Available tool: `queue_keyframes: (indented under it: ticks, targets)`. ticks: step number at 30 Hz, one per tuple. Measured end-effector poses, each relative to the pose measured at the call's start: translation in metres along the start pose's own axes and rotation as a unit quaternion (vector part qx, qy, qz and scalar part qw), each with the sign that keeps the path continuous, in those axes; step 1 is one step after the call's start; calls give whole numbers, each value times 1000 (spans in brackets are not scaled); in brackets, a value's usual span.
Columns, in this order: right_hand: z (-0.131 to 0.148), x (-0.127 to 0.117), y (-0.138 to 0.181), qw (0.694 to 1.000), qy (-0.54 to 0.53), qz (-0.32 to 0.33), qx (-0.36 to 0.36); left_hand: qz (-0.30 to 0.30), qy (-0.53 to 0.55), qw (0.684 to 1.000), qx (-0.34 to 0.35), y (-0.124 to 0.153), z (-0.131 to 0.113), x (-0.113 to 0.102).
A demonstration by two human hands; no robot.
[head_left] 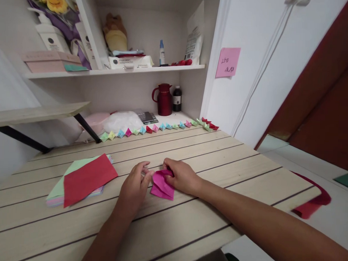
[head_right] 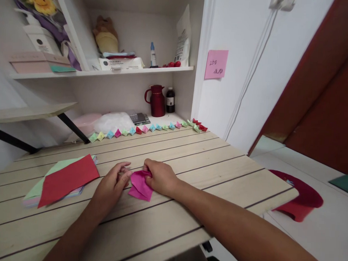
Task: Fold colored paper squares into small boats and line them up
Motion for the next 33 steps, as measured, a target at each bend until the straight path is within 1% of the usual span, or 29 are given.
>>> queue_keyframes:
  ticks: [1, 3, 6, 8, 11, 13, 15, 21, 25, 30, 33]
  targets:
    - [-1, 0, 0, 1000, 1, -6, 10, -10, 0, 1000, -6, 0, 3, -1]
    - [-5, 1, 0, 1000, 1, -12, 24, -14, -26, 999, 11, 1, 6, 0]
    - [-10, 2, -1, 999, -5, -13, 32, 18, -107, 992, 58, 2, 8, 9]
    - [-12, 2, -1, 999, -20, -7, 27, 43, -176, 981, 71, 3, 9, 15]
    - [-14, -1, -1, 997, -69, 13, 16, 64, -259, 960, 81, 4, 9, 21]
    - [-15, -3, 0, 993, -113, 30, 17, 77, -280, 952, 94, 3, 8, 23]
    - [-17, -6, 0, 990, -133, 31, 22, 85, -287, 948, 106, 3, 8, 24]
    - [-25, -10, -2, 997, -62, -3, 39, 90, -316, 933, 146, 9, 0, 27]
    - [-25, -6, -2, 997, -72, 5, 19, 99, -360, 918, 136, 11, -4, 28]
    - [-25, -4, -2, 993, -114, 30, 9, 96, -343, 930, 89, 5, 7, 25]
    - [-19, -6, 0, 995, -80, 54, -15, 101, -328, 937, 67, 2, 13, 25]
Point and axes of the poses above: each hand's wrist, its own y-axis away from the middle knuckle, its own x-axis out of the palm, z = x × y, the point moved 6 cm from there along -y, towards the middle knuckle, and after that the axes turned 7 degrees about -x, right-handed, at the moved point
